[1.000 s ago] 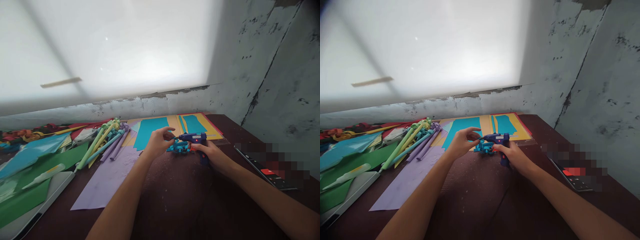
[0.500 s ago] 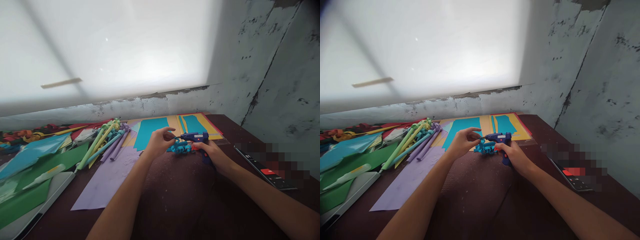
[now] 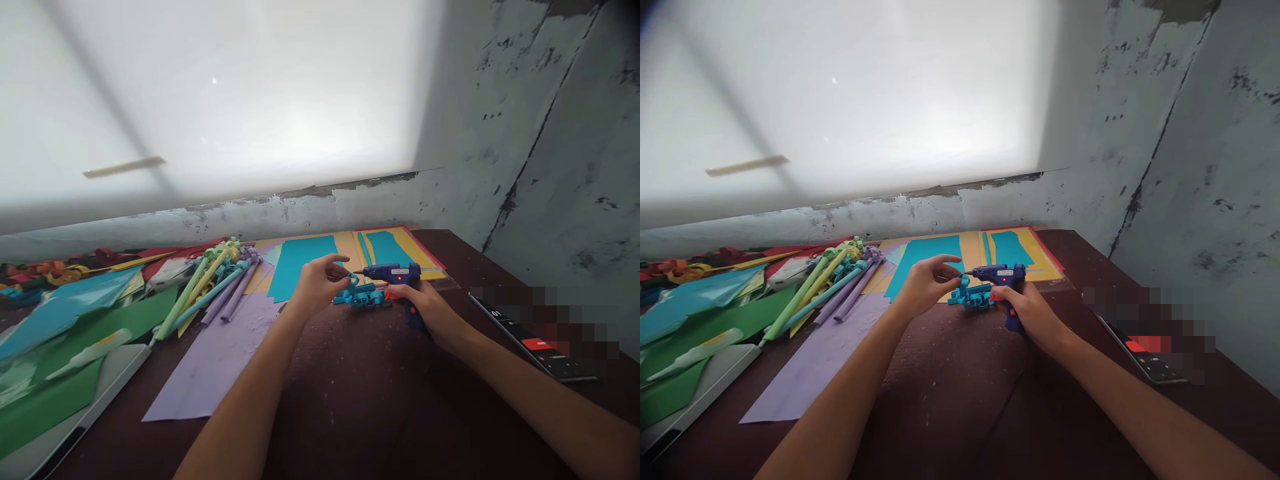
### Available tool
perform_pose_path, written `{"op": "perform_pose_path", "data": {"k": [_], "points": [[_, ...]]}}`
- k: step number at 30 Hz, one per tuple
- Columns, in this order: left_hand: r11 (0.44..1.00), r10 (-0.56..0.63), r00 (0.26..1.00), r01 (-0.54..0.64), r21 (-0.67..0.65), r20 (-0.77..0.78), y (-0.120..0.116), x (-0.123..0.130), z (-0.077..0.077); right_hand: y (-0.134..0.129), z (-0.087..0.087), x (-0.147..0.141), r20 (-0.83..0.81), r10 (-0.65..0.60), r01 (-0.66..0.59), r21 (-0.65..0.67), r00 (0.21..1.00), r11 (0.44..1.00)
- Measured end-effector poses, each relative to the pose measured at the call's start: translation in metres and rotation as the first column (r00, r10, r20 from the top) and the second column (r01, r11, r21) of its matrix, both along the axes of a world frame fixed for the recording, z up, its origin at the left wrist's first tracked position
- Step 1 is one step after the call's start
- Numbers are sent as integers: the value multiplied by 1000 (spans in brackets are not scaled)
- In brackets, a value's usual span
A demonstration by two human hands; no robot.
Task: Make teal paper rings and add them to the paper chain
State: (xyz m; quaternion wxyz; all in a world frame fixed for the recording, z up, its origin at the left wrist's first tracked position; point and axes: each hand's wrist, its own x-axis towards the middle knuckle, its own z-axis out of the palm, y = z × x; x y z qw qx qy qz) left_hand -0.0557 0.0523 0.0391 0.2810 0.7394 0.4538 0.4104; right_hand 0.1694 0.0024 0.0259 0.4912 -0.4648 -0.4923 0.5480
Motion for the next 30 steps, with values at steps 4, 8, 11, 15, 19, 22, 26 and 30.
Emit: {"op": "perform_pose_path", "data": {"k": [4, 8, 11, 15, 19, 22, 26, 30], "points": [[1000, 6, 1000, -6, 3, 3, 1, 0, -1, 0, -2, 1, 17, 27, -27, 13, 999, 1000], [1000, 3, 1000, -3, 2, -4, 0, 2, 0, 3, -7, 3, 51, 43, -44, 27, 998, 999], [1000, 8, 1000, -8, 5, -7, -1, 4, 0, 4, -8, 3, 86, 30, -34, 40, 996, 999], [1000, 11, 1000, -11, 21, -14, -3, 5, 1, 3, -8, 3, 103, 29, -32, 29, 994, 999], [999, 27, 1000, -27, 35, -13, -3, 5, 2, 2, -6, 3, 81, 23, -25, 23, 996, 999], [999, 22, 1000, -22, 47, -13, -1, 3, 0, 0, -2, 1, 44, -13, 12, 32, 999, 999], [998, 25, 1000, -24, 57, -13, 2, 2, -3, -3, 3, 0, 38, -19, 19, 11, 999, 1000], [998, 34, 999, -34, 56, -11, 1, 3, -2, -1, 0, 1, 32, 4, -6, 33, 999, 999]]}}
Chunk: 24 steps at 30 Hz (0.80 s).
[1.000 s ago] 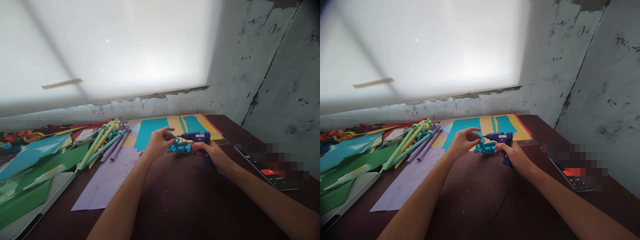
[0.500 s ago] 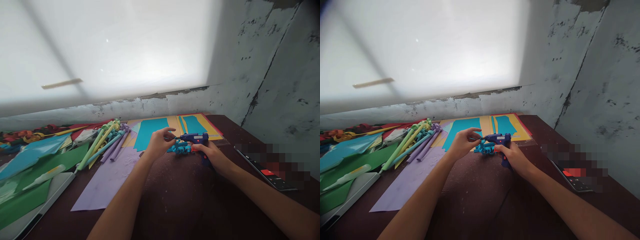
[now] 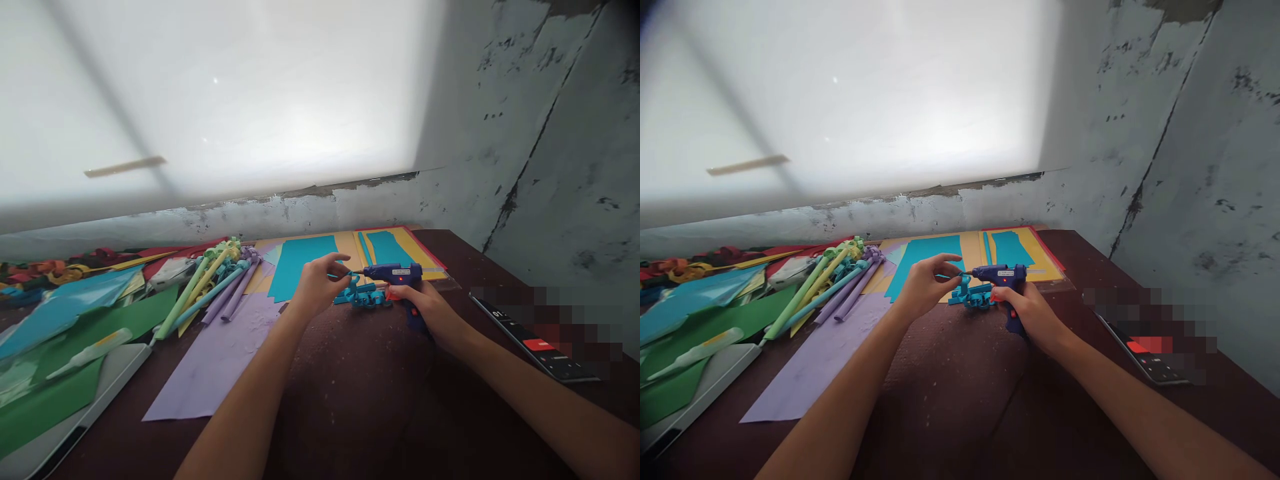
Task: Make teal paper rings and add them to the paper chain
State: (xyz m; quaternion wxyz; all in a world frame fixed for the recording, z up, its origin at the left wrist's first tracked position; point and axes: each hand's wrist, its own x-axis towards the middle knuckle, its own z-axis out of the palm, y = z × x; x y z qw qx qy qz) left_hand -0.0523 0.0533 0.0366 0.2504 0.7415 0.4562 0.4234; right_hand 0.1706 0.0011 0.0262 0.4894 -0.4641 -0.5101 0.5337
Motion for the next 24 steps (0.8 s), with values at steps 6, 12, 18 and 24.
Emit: {"op": "perform_pose_path", "data": {"k": [6, 12, 18, 24], "points": [[1000, 1, 1000, -1, 3, 6, 0, 0, 0, 5, -7, 3, 25, 24, -24, -3, 999, 1000], [994, 104, 994, -103, 36, -23, 3, -3, 1, 3, 7, 12, 74, -89, 91, -18, 993, 996], [988, 152, 988, -151, 40, -20, 4, -4, 1, -22, 6, 8, 74, -79, 89, -134, 994, 987], [988, 148, 989, -147, 49, -27, 2, -4, 3, -54, -9, -25, 115, 292, -238, -346, 949, 908]]}}
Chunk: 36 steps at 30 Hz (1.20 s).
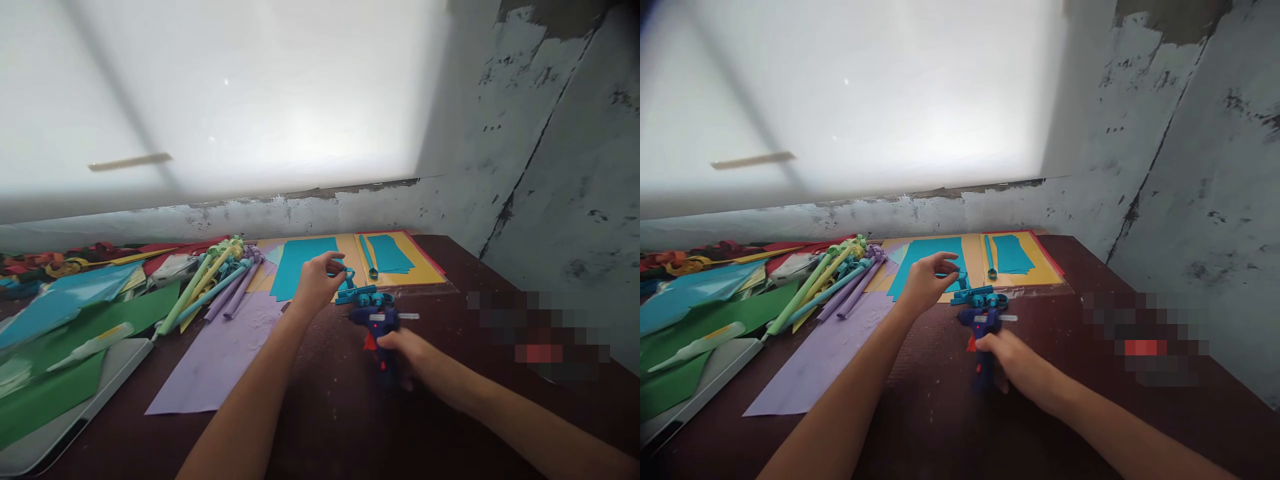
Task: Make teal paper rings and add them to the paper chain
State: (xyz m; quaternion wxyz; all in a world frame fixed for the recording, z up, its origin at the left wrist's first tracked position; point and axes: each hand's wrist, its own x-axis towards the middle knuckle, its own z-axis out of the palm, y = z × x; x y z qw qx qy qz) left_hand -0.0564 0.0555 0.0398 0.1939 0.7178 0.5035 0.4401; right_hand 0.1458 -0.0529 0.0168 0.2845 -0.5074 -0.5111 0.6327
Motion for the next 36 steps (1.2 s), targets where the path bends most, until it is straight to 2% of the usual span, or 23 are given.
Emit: {"op": "perform_pose_path", "data": {"k": [3, 7, 10, 14, 20, 24, 26, 27, 28, 30, 31, 33, 34, 36], "points": [[1000, -4, 1000, 4, -7, 2, -3, 1, 3, 2, 1, -26, -8, 143, -143, 7, 990, 990], [999, -12, 1000, 12, -30, 13, -6, 0, 8, 17, 7, -61, -122, 285, -286, 11, 951, 958], [998, -26, 1000, 26, -53, 17, -8, -4, 13, 25, 8, -81, -148, 347, -343, 53, 926, 938], [991, -52, 998, 55, -124, 24, -10, -10, 18, 30, 0, -95, -143, 439, -424, 128, 887, 897], [992, -48, 999, 49, -119, 15, -9, -12, 18, 36, -12, -112, -53, 462, -453, 126, 885, 883], [993, -65, 997, 69, -97, 43, -8, -9, 14, 38, -15, -110, 135, 322, -340, 153, 937, 928], [993, -66, 996, 71, -92, 55, -8, -8, 13, 39, -9, -96, 233, 285, -335, 217, 930, 917], [993, -67, 996, 72, -89, 59, -8, -7, 13, 41, -4, -86, 254, 304, -368, 265, 918, 891], [994, -68, 996, 73, -85, 61, -9, -6, 13, 44, 3, -74, 292, 268, -368, 373, 918, 852], [993, -80, 994, 86, -81, 73, -9, -4, 13, 53, 18, -46, 360, 7, -254, 644, 933, 722], [992, -90, 992, 97, -83, 87, -9, -3, 13, 60, 25, -32, 344, -114, -187, 726, 932, 662], [986, -114, 984, 128, -102, 139, -9, -1, 12, 75, 32, -6, 251, -240, -64, 804, 938, 592], [982, -128, 976, 149, -113, 174, -9, 0, 11, 82, 32, 4, 190, -246, -7, 804, 951, 594], [972, -156, 957, 193, -133, 243, -9, 4, 10, 94, 28, 17, 53, -172, 77, 739, 984, 669]]}}
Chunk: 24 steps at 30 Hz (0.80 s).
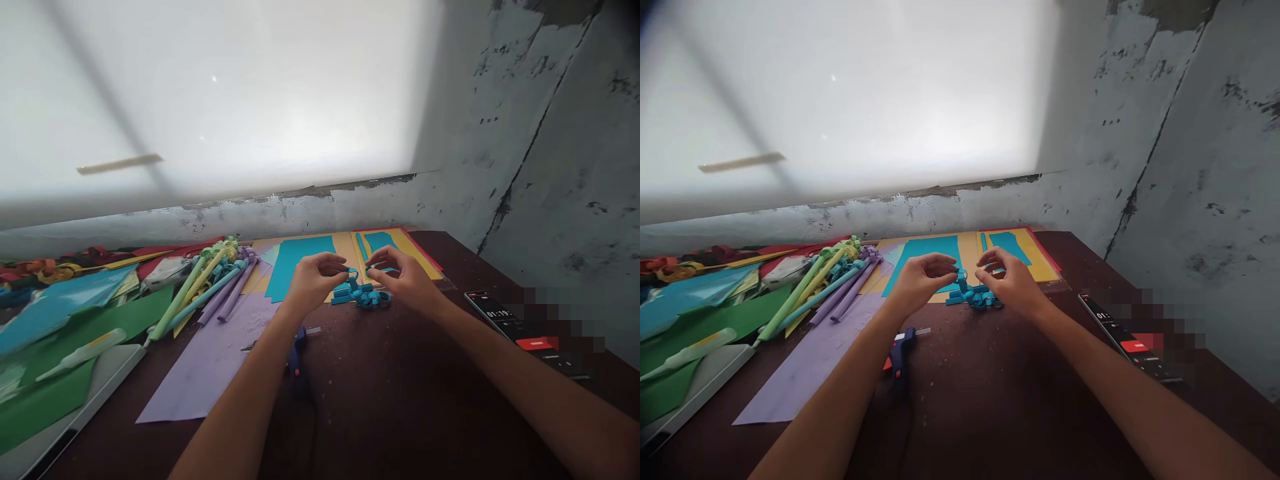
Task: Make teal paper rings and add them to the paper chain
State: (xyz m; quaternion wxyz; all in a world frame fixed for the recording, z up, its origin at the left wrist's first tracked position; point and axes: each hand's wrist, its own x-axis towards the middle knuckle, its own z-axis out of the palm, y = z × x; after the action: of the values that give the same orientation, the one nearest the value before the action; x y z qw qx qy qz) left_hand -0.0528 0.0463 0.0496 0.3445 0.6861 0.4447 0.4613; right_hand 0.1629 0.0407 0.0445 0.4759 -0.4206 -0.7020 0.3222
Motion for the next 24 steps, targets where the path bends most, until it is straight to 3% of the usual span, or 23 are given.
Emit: {"op": "perform_pose_path", "data": {"k": [4, 11, 20, 24], "points": [[998, -38, 997, 41, -45, 62, -2, 7, -1, 6, -15, 3, -177, 151, -175, -129, 973, 976], [998, -41, 998, 43, -53, 40, -10, 12, 5, -4, -16, -4, -219, 77, -101, -100, 973, 990], [998, -43, 999, 42, 46, 12, -14, 15, 0, -4, -17, -2, -248, 61, -88, -102, 967, 991], [992, 26, 999, -21, 121, -42, -17, 19, -1, -3, -17, -2, -256, 58, -89, -110, 965, 990]]}}
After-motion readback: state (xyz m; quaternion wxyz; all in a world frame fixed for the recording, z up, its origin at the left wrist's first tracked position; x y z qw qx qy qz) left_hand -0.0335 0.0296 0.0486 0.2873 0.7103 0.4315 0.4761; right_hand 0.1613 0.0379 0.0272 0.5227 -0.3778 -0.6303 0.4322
